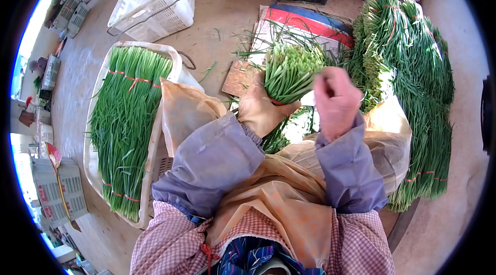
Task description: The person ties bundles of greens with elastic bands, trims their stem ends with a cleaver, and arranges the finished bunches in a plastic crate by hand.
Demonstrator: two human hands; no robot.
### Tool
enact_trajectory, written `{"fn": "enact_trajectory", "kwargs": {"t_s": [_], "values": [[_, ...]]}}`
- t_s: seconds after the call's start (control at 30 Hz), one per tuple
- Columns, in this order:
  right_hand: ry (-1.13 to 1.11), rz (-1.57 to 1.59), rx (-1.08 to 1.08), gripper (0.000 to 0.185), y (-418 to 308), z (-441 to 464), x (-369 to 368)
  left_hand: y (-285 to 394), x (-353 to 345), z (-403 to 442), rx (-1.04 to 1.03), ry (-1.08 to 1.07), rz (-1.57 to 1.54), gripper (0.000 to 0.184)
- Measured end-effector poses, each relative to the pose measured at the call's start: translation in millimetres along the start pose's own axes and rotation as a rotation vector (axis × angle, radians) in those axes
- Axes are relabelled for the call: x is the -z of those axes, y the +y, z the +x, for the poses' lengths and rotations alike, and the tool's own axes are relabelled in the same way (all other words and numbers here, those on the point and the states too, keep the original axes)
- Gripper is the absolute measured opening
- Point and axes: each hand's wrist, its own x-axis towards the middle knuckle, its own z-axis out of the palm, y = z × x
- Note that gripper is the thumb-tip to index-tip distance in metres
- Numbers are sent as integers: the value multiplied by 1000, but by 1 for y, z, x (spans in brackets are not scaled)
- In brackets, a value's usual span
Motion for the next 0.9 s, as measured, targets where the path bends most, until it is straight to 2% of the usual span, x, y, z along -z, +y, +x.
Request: {"fn": "enact_trajectory", "kwargs": {"t_s": [0.03,0.1,0.13,0.17,0.23,0.27,0.37,0.4,0.5,0.57,0.67,0.77,0.8,0.83,0.87,0.9], "values": [[94,-1,19,9,3,5,8,-1,0,1,10,-2,-58,82],[100,535,-554,6,0,12,36,-4,-1,1,32,-2,-176,82],[-74,832,-508,6,13,10,51,-5,-1,1,24,3,-195,82],[-426,745,-630,10,7,16,71,-6,-1,2,15,7,-213,82],[-564,387,-25,15,2,11,53,-8,-4,1,-35,12,-150,81],[-451,294,-113,20,-13,7,44,-8,-6,0,-59,15,-108,81],[-167,-1,68,20,-15,2,12,-10,-9,-1,-146,47,63,82],[-260,-86,16,20,-20,3,11,-13,-9,1,-181,63,110,82],[-265,-172,119,19,-12,4,4,-10,-5,0,-227,112,368,84],[-204,-45,17,13,-9,4,0,0,-2,-1,-235,139,578,85],[-162,172,-207,8,-7,3,3,12,-3,-1,-165,96,601,84],[-116,214,-246,7,1,-3,2,21,-4,-2,-104,46,619,83],[-55,323,-261,4,0,0,2,19,-3,-3,-97,39,631,79],[-74,483,-422,4,9,4,7,17,-3,-4,-91,33,645,75],[-35,868,-576,6,10,13,19,14,-3,-5,-84,27,660,71],[-9,1141,-556,12,25,16,34,9,-3,-4,-53,-3,514,66]]}}
